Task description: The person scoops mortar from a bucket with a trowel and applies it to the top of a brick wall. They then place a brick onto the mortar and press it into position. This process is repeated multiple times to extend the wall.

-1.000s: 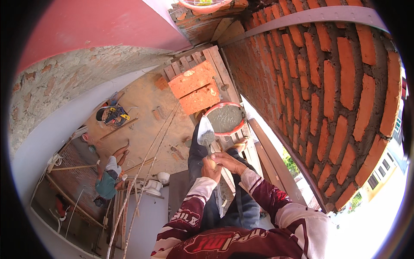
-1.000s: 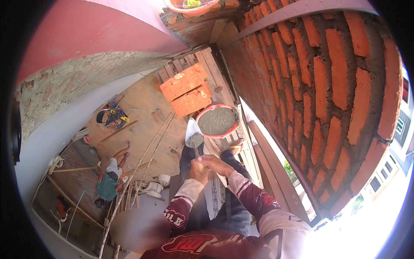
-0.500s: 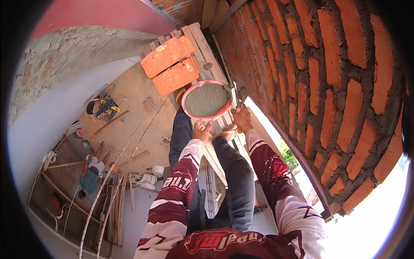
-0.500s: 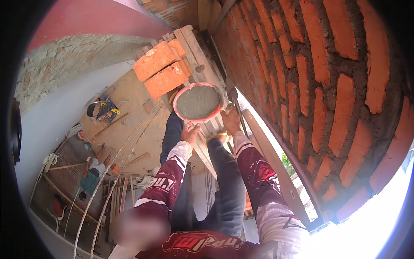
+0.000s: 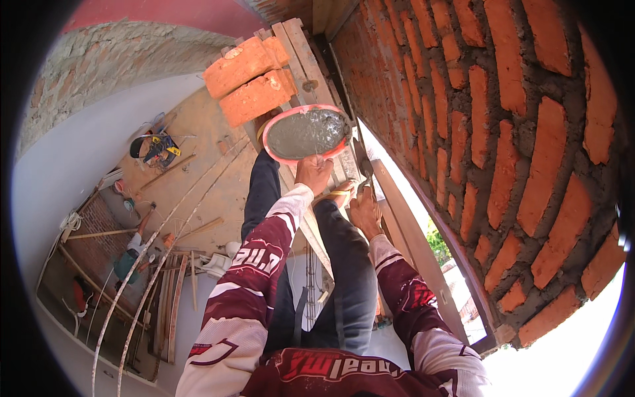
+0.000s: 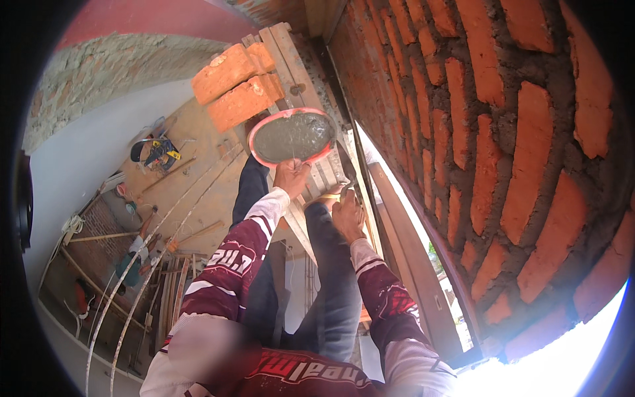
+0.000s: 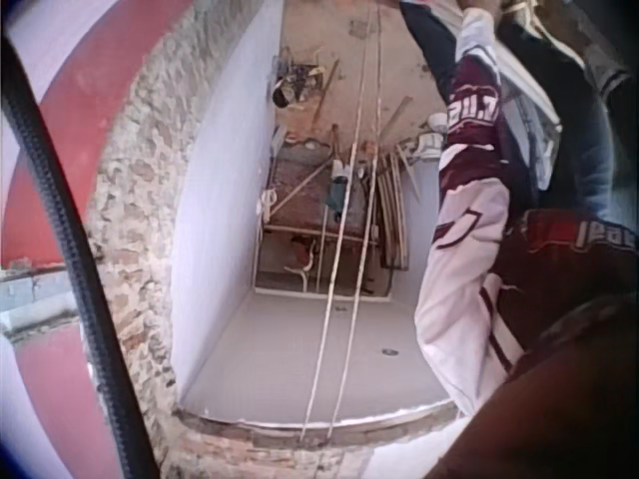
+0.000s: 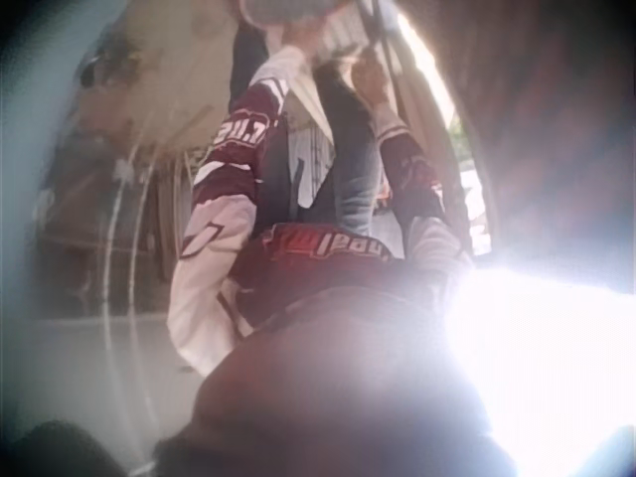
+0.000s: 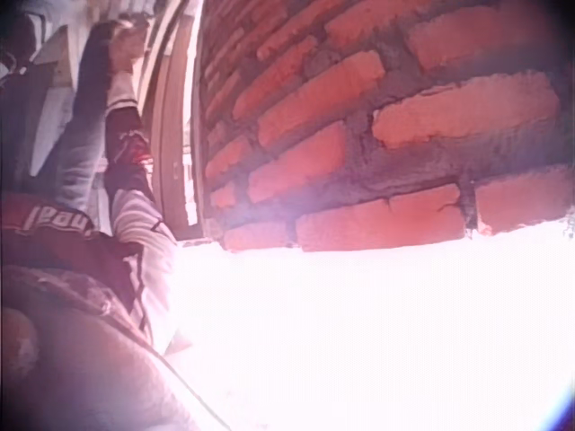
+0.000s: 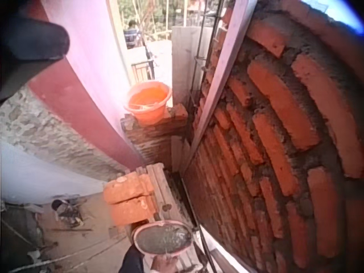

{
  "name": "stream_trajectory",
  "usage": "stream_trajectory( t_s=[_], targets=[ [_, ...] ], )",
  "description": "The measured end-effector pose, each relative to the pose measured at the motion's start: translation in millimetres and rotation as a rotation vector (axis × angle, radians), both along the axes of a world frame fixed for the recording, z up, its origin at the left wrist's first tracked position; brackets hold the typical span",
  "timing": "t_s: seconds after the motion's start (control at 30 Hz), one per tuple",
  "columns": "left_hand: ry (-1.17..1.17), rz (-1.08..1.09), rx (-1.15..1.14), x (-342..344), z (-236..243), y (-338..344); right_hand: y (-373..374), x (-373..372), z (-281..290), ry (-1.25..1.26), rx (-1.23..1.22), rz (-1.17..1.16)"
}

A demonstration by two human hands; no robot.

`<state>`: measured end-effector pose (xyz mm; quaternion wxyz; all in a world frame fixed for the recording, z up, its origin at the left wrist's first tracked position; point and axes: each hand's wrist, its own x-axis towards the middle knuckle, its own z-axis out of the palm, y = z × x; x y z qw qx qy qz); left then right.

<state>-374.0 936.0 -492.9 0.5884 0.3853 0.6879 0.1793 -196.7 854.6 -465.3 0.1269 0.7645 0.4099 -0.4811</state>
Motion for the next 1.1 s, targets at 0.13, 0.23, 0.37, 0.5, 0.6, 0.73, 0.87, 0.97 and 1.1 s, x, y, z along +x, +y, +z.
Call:
stream_trajectory(
  t_s=[0.13, 0.23, 0.37, 0.5, 0.6, 0.73, 0.87, 0.97, 1.1],
  targets=[
    [0.024, -0.150, 0.051, -8, 0, -9, -5, 18, -14, 0.054, 0.162, 0.086],
    [0.002, -0.241, 0.008, -16, 8, -3, 13, 16, -8, -0.038, 0.130, 0.293],
    [0.078, -0.332, -0.005, -20, 7, 5, 5, 20, -47, -0.148, 0.251, 0.444],
    [0.189, -0.116, 0.074, -50, -27, 14, 37, 6, -49, -0.163, 0.059, 0.431],
    [0.363, 0.016, 0.078, -63, -55, 46, 43, -10, -89, -0.135, 0.019, 0.556],
    [0.343, 0.048, -0.140, -69, -88, 75, 71, -38, -111, 0.091, -0.125, 0.430],
    [0.265, 0.075, -0.145, -71, -105, 75, 72, -47, -105, 0.247, -0.140, 0.361],
    [0.307, 0.040, -0.075, -72, -119, 69, 59, -44, -125, 0.319, -0.129, 0.306],
    [0.211, 0.051, -0.155, -94, -120, 71, 59, -25, -114, 0.433, -0.151, 0.239]
  ],
)
